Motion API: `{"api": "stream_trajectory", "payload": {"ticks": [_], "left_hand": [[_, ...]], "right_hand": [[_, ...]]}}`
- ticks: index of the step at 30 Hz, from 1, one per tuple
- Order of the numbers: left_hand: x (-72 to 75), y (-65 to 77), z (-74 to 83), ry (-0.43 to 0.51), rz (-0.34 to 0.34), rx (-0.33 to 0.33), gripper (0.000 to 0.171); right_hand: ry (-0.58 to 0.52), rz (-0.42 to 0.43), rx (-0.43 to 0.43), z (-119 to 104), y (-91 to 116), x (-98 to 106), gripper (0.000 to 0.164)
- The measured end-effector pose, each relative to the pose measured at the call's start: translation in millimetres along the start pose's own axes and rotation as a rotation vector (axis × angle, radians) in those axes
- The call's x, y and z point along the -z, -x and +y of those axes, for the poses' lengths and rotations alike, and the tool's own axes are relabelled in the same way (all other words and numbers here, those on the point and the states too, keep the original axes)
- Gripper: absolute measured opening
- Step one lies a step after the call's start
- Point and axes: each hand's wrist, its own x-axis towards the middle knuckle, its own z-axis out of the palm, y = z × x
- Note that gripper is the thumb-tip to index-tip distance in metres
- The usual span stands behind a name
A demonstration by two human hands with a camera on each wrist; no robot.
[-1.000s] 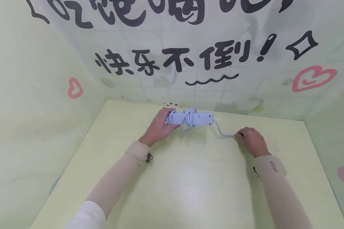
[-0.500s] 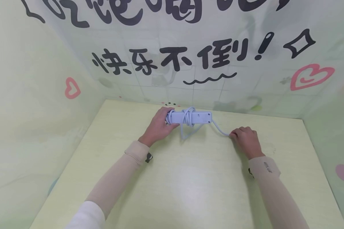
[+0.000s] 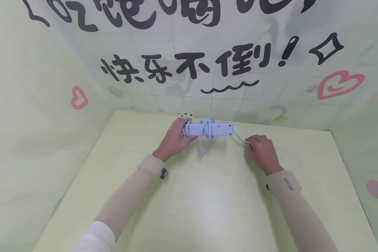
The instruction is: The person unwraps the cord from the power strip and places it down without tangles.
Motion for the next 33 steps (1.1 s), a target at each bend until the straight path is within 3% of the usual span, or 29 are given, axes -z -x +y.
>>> {"api": "stream_trajectory", "payload": {"ticks": [7, 10, 13, 22, 26, 30, 33], "left_hand": [[1.0, -2.4, 4.2, -0.004, -0.003, 0.006, 0.067], [0.7, -3.1, 4.1, -0.019, 0.003, 0.008, 0.067], [0.0, -3.7, 3.1, -0.032, 0.01, 0.002, 0.067], [0.1, -3.2, 6.2, -0.028, 0.015, -0.021, 0.067], [-1.8, -3.2, 6.3, -0.027, 0.017, -0.03, 0.068], [-4.0, -2.8, 4.7, -0.028, 0.023, -0.022, 0.069], [-5.8, -2.6, 2.5, -0.026, 0.027, -0.017, 0.069]], "right_hand": [[-0.028, 0.15, 0.215, -38, -13, -7, 0.011], [-0.069, 0.168, 0.296, -57, -17, -10, 0.011], [-0.092, 0.146, 0.325, -75, -17, -15, 0.015], [-0.152, -0.031, 0.266, -113, -7, -33, 0.056], [-0.222, -0.064, 0.239, -120, -7, -37, 0.05], [-0.377, -0.139, 0.144, -127, -10, -34, 0.038], [-0.423, -0.187, 0.07, -134, -11, -28, 0.027]]}}
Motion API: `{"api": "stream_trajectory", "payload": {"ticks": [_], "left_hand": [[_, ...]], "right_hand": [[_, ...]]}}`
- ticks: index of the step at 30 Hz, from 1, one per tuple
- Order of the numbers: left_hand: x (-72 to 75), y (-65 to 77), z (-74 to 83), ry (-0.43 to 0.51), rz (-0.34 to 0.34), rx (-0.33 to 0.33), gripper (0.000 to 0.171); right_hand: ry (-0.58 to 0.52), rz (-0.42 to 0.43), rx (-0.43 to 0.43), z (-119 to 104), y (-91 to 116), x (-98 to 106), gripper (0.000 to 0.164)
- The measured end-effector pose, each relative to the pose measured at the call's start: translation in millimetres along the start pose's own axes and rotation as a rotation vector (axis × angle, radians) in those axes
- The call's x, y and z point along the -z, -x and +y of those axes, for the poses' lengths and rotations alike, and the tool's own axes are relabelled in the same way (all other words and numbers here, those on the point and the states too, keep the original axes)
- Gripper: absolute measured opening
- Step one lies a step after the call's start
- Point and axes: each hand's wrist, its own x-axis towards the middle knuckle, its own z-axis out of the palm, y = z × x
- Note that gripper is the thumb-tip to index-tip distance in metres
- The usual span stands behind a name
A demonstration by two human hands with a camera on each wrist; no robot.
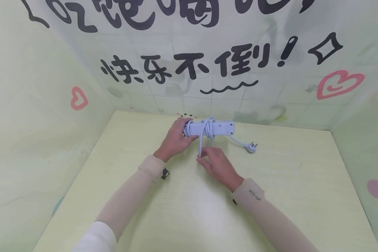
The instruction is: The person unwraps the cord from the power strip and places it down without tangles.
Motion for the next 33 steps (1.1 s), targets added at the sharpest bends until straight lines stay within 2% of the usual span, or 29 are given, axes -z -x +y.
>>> {"api": "stream_trajectory", "payload": {"ticks": [4, 7, 10, 12, 17, 21, 27, 33], "left_hand": [[-0.4, 0.0, -2.7, 0.007, -0.001, 0.011, 0.069], [0.1, 0.6, -3.9, 0.01, 0.004, 0.016, 0.068], [0.9, 1.3, -4.7, 0.017, 0.006, 0.007, 0.067], [1.5, 1.9, -4.9, 0.021, -0.003, 0.005, 0.066], [3.8, 4.2, -2.8, 0.002, -0.051, 0.025, 0.064], [5.3, 5.2, 0.6, 0.005, -0.093, -0.002, 0.063], [6.4, 7.0, 5.3, 0.042, -0.124, -0.095, 0.061], [7.8, 9.5, 7.7, 0.036, -0.127, -0.175, 0.06]], "right_hand": [[-0.03, -0.032, -0.079, -13, 0, 9, 0.02], [-0.112, -0.053, -0.129, -21, 0, 21, 0.021], [-0.13, -0.016, -0.131, -26, -2, 35, 0.021], [-0.076, 0.042, -0.09, -28, -3, 45, 0.019], [0.159, 0.21, 0.042, -28, -13, 75, 0.014], [0.273, 0.298, 0.105, -26, -23, 101, 0.015], [0.347, 0.328, 0.171, -20, -38, 133, 0.014], [0.361, 0.311, 0.14, -2, -38, 144, 0.013]]}}
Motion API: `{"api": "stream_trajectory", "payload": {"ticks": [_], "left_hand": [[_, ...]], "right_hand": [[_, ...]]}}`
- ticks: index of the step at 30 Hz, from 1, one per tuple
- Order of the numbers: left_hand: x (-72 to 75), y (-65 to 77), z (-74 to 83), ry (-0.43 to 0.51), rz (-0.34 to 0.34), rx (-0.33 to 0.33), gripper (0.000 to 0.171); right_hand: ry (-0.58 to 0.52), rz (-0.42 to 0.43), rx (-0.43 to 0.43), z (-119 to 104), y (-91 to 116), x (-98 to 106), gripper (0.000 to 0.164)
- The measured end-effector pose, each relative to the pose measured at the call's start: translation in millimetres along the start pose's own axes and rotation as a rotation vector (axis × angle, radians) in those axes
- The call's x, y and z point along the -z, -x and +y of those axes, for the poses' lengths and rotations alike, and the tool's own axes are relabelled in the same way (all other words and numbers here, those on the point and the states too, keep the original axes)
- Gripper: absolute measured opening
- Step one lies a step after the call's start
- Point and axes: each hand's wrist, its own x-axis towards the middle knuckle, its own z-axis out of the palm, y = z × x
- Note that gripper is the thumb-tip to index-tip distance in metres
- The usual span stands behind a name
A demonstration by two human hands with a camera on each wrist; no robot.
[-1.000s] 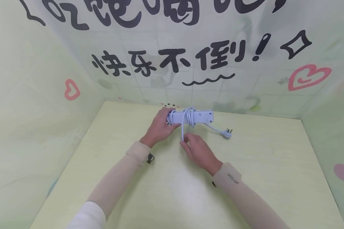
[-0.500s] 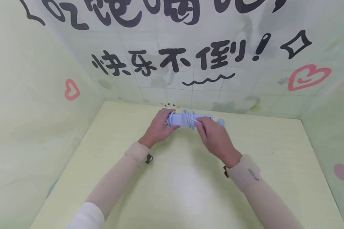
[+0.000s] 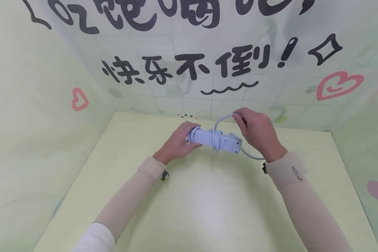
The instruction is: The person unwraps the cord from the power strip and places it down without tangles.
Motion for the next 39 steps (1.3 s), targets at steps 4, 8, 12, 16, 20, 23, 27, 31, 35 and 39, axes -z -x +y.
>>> {"api": "stream_trajectory", "payload": {"ticks": [4, 8, 12, 16, 20, 23, 27, 31, 35, 39], "left_hand": [[0.9, -0.6, 0.5, -0.011, 0.025, -0.029, 0.062], [1.4, -1.2, 0.9, 0.026, 0.053, -0.02, 0.063], [0.3, -1.0, 1.0, 0.056, 0.083, 0.015, 0.064], [-2.1, -1.1, 0.0, 0.076, 0.118, 0.059, 0.064], [-4.1, -1.4, -2.4, 0.102, 0.14, 0.106, 0.064], [-4.5, -1.9, -4.1, 0.111, 0.152, 0.131, 0.064], [-4.2, -2.4, -4.8, 0.114, 0.157, 0.149, 0.065], [-4.8, -1.5, -3.1, 0.098, 0.126, 0.162, 0.064], [-6.0, -0.7, -0.3, 0.063, 0.082, 0.159, 0.062], [-6.3, -1.4, 2.0, 0.063, 0.083, 0.143, 0.061]], "right_hand": [[-0.001, -0.054, -0.053, 13, 9, -4, 0.01], [-0.005, -0.141, -0.11, 21, 22, -12, 0.007], [0.002, -0.213, -0.105, 22, 38, -23, 0.003], [-0.002, -0.237, -0.066, 17, 50, -32, 0.003], [-0.04, -0.269, -0.054, 10, 59, -34, 0.001], [-0.061, -0.304, -0.064, 5, 63, -30, 0.004], [-0.068, -0.306, -0.029, -5, 63, -23, 0.004], [-0.071, -0.254, 0.066, -14, 58, -17, 0.005], [-0.056, -0.165, 0.179, -23, 47, -7, 0.035], [-0.023, -0.122, 0.245, -31, 36, 5, 0.056]]}}
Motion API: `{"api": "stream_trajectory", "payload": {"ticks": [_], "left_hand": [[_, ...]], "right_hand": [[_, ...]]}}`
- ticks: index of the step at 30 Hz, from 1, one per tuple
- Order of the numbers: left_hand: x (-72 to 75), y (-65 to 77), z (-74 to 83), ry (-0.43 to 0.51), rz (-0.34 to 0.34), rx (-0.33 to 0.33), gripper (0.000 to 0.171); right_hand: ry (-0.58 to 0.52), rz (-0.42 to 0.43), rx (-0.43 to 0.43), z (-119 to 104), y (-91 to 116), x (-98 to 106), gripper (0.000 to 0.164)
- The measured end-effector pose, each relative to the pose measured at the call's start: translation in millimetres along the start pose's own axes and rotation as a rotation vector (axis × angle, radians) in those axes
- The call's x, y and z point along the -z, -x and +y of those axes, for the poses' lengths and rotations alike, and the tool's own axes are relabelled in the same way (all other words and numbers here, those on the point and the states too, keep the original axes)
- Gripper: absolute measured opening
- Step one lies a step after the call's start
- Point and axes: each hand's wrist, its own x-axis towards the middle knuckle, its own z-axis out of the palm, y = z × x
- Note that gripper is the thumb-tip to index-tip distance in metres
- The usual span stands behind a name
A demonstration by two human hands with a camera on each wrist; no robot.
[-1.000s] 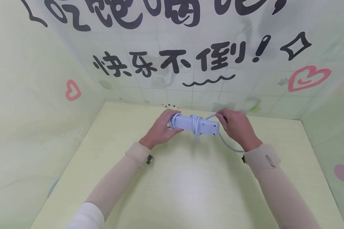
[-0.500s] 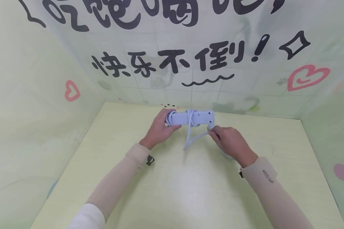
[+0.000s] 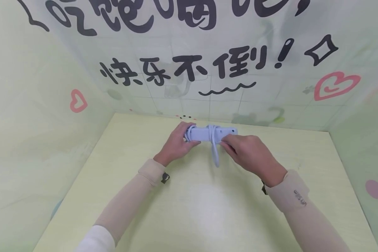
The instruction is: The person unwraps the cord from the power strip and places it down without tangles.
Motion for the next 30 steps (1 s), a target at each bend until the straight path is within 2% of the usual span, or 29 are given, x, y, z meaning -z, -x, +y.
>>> {"api": "stream_trajectory", "payload": {"ticks": [4, 5, 11, 20, 26, 30], "left_hand": [[1.2, -0.6, -0.7, 0.03, 0.03, -0.001, 0.062], [1.4, -0.8, -1.1, 0.037, 0.032, 0.002, 0.063], [3.3, 0.6, -2.8, 0.044, 0.028, 0.028, 0.064], [9.6, 3.2, -14.7, 0.05, 0.091, 0.074, 0.063], [17.4, 3.1, -20.0, 0.05, 0.115, 0.119, 0.065], [20.8, 4.3, -22.6, 0.061, 0.138, 0.123, 0.064]], "right_hand": [[0.015, -0.025, -0.012, -3, -7, 10, 0.059], [0.016, -0.034, -0.021, -3, -7, 12, 0.055], [0.036, -0.065, -0.076, 1, -5, 22, 0.005], [0.06, -0.091, -0.22, 27, 6, 43, 0.002], [0.099, -0.131, -0.29, 59, 24, 54, 0.006], [0.108, -0.188, -0.384, 84, 38, 53, 0.01]]}}
